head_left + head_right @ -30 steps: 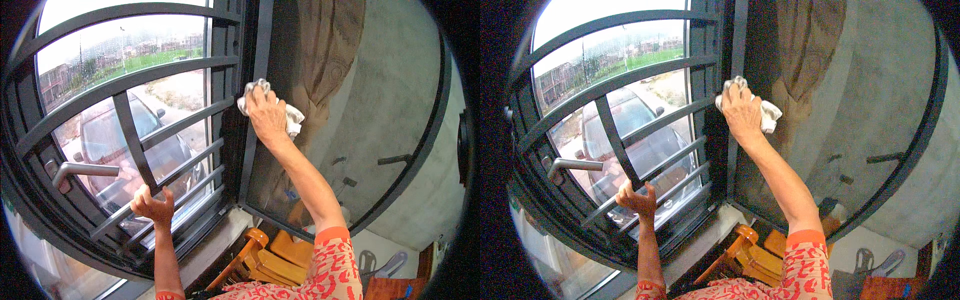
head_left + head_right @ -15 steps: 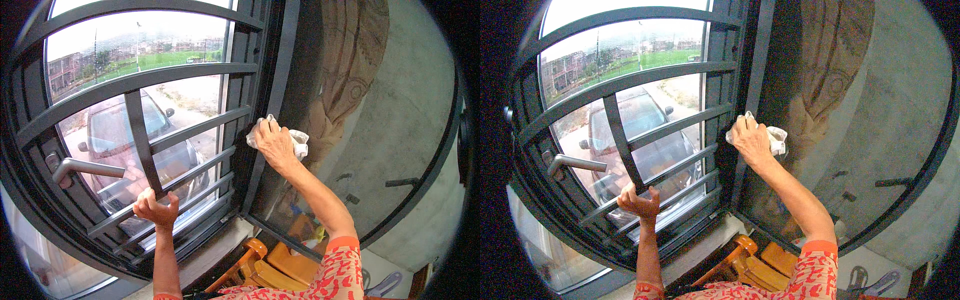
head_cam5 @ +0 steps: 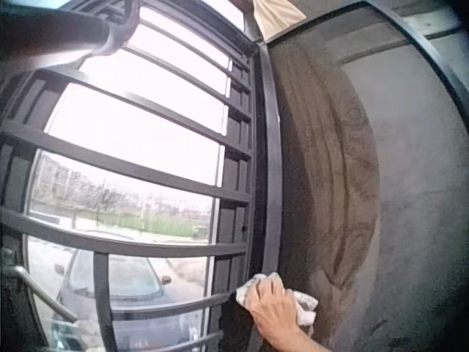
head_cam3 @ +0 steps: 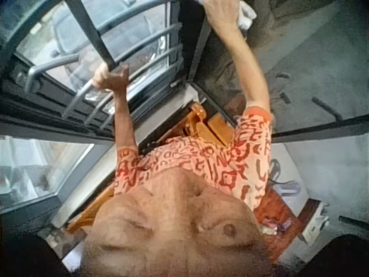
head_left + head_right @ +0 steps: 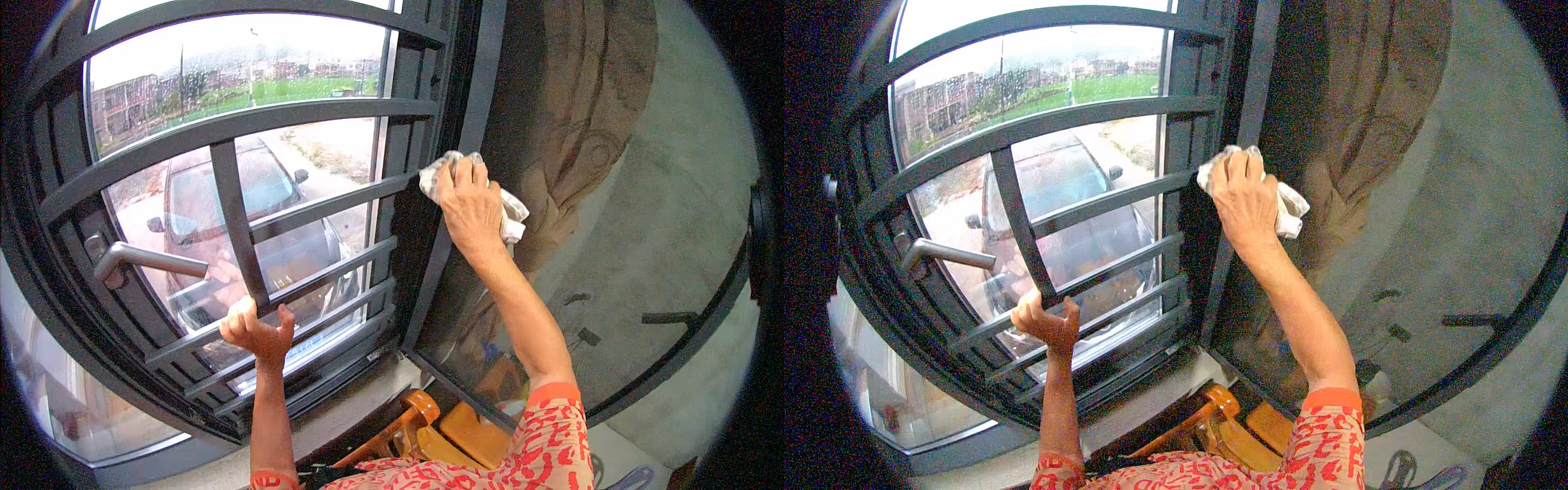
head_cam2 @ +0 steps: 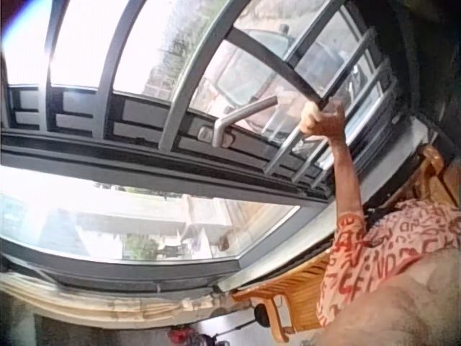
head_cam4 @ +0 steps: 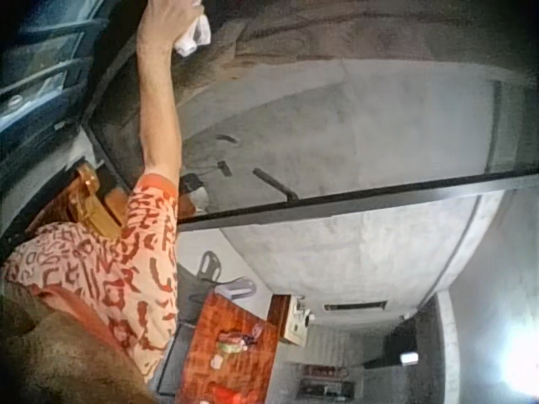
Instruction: The person wipes a wooden bench and then cleans a window frame and screen using a white cloth. They stand on the bench to reach the upper sections of the window, wiping the metal frame and mesh screen thoroughly.
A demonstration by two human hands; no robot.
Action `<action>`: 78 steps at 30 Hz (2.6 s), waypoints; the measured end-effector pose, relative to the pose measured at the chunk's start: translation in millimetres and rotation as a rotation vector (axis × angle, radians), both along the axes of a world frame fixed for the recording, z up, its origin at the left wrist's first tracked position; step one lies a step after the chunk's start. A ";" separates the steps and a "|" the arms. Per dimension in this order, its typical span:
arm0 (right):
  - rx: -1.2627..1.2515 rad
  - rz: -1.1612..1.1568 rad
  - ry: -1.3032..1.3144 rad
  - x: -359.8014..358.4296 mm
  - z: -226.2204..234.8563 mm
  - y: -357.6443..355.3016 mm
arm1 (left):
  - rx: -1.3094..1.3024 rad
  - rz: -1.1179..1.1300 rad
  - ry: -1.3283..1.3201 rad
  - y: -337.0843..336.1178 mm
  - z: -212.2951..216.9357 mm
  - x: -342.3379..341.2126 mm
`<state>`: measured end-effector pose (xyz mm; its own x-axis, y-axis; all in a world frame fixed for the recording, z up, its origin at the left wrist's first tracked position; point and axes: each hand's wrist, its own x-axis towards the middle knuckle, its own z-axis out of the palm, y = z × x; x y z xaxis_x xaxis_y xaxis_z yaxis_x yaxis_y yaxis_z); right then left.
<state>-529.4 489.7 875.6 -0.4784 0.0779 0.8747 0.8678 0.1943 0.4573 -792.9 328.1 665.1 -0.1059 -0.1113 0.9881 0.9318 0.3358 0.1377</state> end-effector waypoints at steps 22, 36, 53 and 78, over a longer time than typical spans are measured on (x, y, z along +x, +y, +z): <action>-0.826 0.607 0.076 -71.1 -97.5 -9.5 | -0.190 -0.254 -0.335 -72.6 -39.3 42.2; -0.975 0.836 -0.199 -58.9 -93.1 -30.8 | -0.411 0.017 -0.501 -66.3 -24.9 18.7; -0.638 0.774 -0.128 -108.4 -83.6 -31.5 | -0.485 0.212 -0.534 -47.9 -23.7 7.8; -0.764 0.704 0.013 -132.6 -77.9 -38.0 | -0.505 0.013 -0.498 -39.2 -10.5 -29.3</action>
